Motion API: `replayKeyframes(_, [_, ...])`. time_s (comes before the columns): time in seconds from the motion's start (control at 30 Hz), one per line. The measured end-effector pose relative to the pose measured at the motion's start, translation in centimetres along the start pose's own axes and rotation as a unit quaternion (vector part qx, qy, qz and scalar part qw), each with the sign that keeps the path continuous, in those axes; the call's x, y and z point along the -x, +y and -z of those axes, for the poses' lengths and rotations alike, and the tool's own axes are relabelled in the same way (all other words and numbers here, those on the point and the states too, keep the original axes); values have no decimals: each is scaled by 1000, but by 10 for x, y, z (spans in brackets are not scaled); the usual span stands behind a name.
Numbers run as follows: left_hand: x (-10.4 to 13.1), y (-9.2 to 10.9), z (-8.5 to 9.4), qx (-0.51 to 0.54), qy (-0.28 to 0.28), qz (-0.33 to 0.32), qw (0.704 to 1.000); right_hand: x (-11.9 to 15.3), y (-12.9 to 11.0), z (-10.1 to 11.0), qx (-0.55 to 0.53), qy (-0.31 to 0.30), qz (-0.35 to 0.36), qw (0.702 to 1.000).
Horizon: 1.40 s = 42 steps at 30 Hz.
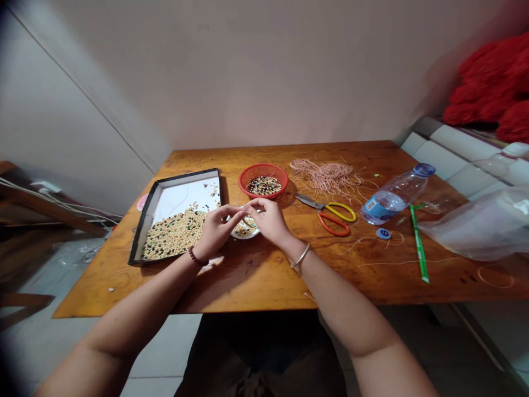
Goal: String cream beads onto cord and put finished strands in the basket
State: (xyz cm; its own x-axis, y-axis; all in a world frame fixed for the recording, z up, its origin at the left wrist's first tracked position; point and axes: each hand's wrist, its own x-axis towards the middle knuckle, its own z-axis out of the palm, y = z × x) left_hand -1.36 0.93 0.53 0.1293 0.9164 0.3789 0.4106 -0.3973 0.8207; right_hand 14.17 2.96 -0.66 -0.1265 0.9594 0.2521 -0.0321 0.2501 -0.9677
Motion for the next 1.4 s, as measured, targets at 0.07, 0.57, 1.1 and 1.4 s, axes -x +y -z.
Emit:
replayKeyframes(0.07, [1,1,-1,-2,4,-7,1000,0,0,0,18,1,6,1000])
replayKeyframes(0.57, [7,0,-5,-29,32,-42,998,0,3,-1,46,-5,11,999])
replayKeyframes(1.1, [8,4,-4,7,62,-40,997,1,4,-3,32,-7,5,999])
replayKeyframes(1.4, [5,2,-2,-42,38,-51,997,1,4,0,68,6,19,997])
